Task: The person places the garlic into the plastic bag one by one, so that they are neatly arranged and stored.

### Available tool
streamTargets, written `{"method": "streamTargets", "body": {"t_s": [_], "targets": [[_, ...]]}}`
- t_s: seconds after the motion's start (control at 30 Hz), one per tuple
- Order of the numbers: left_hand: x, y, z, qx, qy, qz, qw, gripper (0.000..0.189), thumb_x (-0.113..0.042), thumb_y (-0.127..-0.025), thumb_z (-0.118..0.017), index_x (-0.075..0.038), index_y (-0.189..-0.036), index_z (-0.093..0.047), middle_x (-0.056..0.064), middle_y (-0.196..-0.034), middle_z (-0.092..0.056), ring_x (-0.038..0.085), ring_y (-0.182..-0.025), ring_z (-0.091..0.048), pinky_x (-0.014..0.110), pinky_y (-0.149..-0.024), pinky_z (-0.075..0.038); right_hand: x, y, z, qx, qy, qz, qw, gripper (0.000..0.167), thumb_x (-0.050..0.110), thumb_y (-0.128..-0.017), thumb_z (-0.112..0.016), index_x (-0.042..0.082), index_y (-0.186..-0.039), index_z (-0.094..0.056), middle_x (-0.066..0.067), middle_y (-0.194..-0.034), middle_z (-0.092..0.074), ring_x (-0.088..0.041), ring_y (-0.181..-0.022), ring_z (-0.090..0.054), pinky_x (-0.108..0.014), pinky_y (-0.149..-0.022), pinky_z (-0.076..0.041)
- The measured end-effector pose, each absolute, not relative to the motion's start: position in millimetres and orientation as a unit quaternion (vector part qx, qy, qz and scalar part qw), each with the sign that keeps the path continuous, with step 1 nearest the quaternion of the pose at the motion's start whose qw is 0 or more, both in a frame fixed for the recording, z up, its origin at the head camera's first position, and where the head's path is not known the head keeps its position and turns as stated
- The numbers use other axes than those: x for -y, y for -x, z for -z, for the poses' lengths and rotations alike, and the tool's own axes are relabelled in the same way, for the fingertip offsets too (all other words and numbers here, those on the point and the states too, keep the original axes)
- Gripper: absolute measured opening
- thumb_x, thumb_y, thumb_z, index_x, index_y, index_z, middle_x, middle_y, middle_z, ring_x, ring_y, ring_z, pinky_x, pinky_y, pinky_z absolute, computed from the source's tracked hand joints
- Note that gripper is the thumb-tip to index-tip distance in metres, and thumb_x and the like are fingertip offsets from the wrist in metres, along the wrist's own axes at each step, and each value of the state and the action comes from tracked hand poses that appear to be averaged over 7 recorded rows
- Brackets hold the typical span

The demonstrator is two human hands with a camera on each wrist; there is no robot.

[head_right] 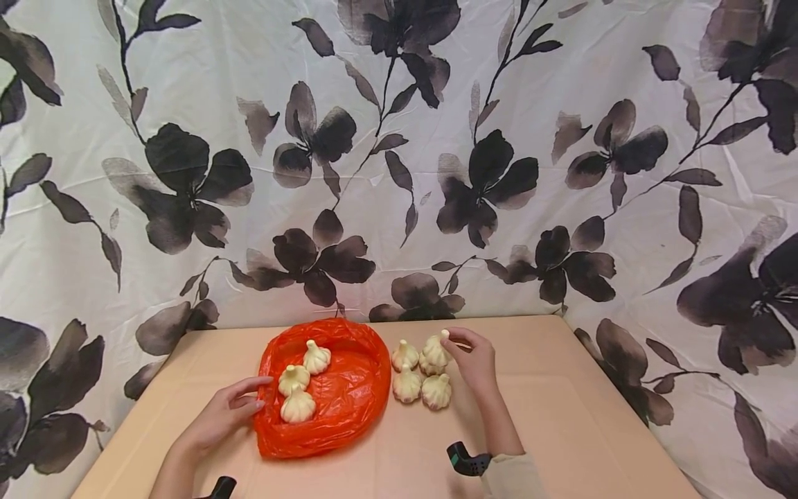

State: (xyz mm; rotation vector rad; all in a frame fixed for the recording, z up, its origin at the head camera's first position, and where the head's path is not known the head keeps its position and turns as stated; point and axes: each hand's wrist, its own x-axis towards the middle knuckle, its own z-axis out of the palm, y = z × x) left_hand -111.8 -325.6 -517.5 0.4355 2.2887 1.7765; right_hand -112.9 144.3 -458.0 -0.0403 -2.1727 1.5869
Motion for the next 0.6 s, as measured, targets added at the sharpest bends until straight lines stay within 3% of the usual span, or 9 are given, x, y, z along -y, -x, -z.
{"method": "streamTargets", "body": {"t_s": [0.23,0.6], "targets": [[323,115,518,-0.782,-0.142,-0.598,0.104,0.054,-0.015,-0.093,-0.063,-0.002,-0.142,-0.044,0.029,-0.138,-0.046,0.022,-0.109,-0.063,0.027,-0.083,-0.056,-134,113,457,0.777,-0.003,-0.592,0.214,0.025,0.01,-0.084,-0.074,0.001,-0.107,-0.072,-0.02,-0.108,-0.07,0.002,-0.087,-0.064,-0.014,-0.077,-0.051],[319,119,525,-0.778,-0.144,-0.601,0.108,0.054,-0.014,-0.093,-0.062,-0.001,-0.142,-0.043,0.03,-0.136,-0.047,0.014,-0.102,-0.064,0.027,-0.079,-0.055,-122,117,461,0.76,-0.032,-0.619,0.197,0.024,0.009,-0.083,-0.075,0.001,-0.106,-0.072,-0.02,-0.106,-0.07,-0.01,-0.091,-0.068,-0.016,-0.075,-0.053]]}}
